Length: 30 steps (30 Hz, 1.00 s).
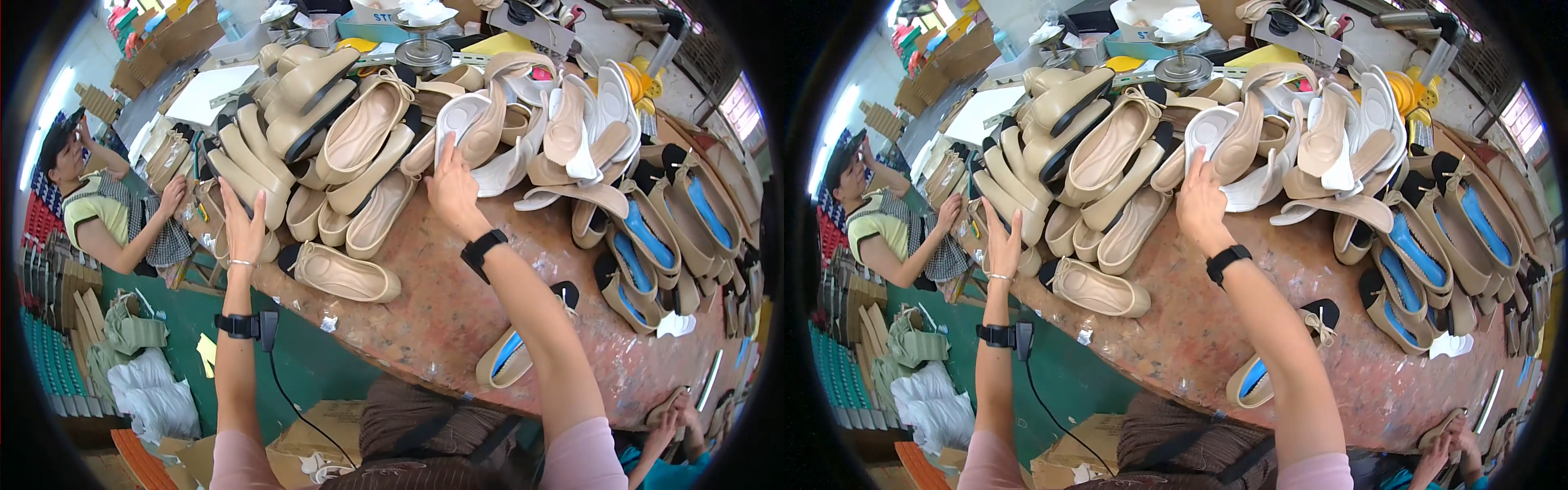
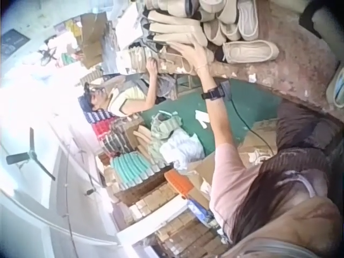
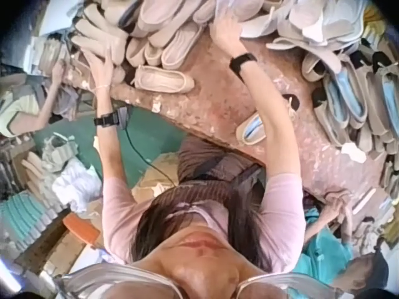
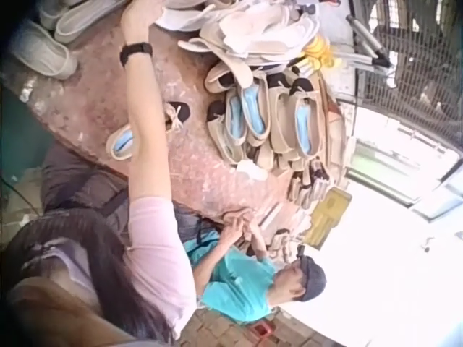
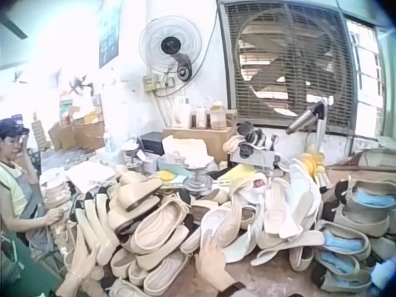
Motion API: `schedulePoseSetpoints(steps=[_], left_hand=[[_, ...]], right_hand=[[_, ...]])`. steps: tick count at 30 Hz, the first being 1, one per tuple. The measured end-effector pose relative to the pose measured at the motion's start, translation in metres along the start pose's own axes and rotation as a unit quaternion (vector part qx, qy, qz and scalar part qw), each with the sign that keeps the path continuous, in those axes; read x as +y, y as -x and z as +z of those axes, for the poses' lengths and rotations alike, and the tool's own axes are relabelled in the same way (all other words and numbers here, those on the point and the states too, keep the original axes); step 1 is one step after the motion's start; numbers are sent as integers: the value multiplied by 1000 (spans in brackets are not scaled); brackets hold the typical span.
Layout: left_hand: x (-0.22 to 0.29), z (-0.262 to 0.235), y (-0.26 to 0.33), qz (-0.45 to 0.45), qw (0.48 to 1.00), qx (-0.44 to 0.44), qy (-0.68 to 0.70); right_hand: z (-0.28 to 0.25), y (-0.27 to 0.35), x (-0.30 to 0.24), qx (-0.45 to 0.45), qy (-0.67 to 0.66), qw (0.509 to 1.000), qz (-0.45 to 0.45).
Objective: The recorder is seen inserting insoles and cleaning/polishing ballet flats at a production workbench.
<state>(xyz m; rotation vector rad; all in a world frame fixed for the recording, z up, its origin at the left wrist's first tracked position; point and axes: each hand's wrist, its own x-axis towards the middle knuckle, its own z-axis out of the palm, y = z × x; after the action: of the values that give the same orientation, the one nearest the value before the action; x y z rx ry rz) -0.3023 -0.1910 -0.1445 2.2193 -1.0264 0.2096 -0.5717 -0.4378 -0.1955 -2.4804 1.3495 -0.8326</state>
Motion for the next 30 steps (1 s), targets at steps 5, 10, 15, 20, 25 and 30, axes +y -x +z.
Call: schedulePoseSetpoints(steps=[5,10,15,20,25,30], left_hand=[[-11,-7,15,-1,1000,3,1],[55,2,49,62,997,41,-15],[195,15,188,264,891,-251,272],[257,69,283,356,854,-327,191],[235,78,285,378,857,-289,200],[170,39,234,410,809,-365,212]], right_hand=[[-55,3,3,-48,-201,978,12],[-198,47,47,-61,-576,811,81],[-303,159,53,59,-655,751,66],[-330,298,132,166,-510,803,259],[-308,310,99,295,-578,645,404],[-306,343,140,185,-512,755,366]])
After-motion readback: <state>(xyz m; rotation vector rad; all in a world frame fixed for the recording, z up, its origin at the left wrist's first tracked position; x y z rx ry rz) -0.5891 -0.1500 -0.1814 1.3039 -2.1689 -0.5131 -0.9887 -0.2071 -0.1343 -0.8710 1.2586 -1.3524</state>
